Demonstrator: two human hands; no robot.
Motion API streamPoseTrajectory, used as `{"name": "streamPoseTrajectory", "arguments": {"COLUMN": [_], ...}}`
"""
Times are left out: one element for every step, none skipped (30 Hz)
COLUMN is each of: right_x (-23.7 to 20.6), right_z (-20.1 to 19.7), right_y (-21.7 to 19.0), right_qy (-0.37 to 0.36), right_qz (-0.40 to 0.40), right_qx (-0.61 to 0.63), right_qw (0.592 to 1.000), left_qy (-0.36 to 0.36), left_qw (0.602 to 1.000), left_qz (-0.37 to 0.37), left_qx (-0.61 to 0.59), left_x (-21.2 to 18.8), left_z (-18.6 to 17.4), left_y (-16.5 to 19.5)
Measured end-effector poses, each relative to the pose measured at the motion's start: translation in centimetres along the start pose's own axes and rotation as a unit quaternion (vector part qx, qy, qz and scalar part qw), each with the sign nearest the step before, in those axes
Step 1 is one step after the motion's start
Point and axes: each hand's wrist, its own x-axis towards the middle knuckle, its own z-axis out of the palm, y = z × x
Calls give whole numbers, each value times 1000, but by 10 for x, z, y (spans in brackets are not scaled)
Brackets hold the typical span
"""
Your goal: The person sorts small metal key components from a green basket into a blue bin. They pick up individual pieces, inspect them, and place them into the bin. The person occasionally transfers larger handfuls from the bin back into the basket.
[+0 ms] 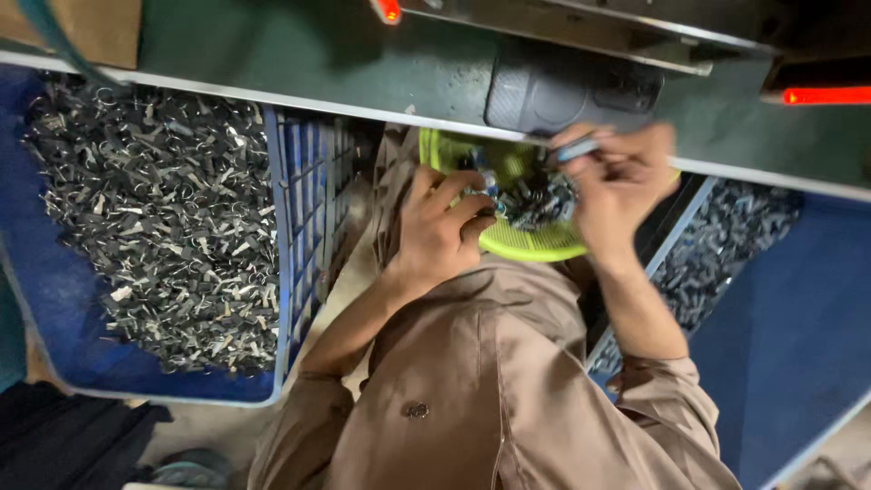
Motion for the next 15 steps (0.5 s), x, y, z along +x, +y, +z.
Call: {"name": "streamPoseTrajectory", "arguments": {"right_x": [18,35,49,63,80,97,115,123,130,131,133,132,132,133,133], "right_z": [1,4,4,4,5,7,11,13,14,13,11,9,5,1,-2], "right_y": [-9,-19,-30,-39,-43,-42,-38,-36,-33,-30,-27,-23,-21,-18,-16], "right_qy": [-16,7,36,30,14,12,14,15,16,6,-9,-24,-38,-33,-27], "right_qz": [-100,-143,-178,-254,-324,-301,-282,-289,-297,-324,-347,-328,-308,-291,-274], "right_qx": [-88,-112,-139,-222,-300,-370,-435,-455,-475,-455,-433,-383,-332,-336,-340], "right_qw": [991,983,973,941,897,879,855,842,828,829,832,863,891,895,899], "left_qy": [-13,-21,-37,-55,-91,-122,-150,-140,-130,-121,-127,-131,-135,-133,-135], "left_qw": [1000,996,989,977,952,920,884,895,904,908,902,895,887,883,878], "left_qz": [-24,-49,-76,-110,-174,-234,-284,-234,-185,-141,-166,-194,-220,-246,-269], "left_qx": [-14,-64,-119,-175,-234,-289,-340,-352,-363,-375,-377,-379,-382,-377,-371], "left_x": [-1,-2,-6,-11,-15,-19,-22,-25,-29,-32,-35,-36,-36,-36,-34], "left_z": [6,13,19,24,31,37,41,43,43,44,44,44,45,46,47], "left_y": [-4,-7,-8,-7,-6,-6,-8,-10,-10,-10,-11,-12,-12,-12,-12]}}
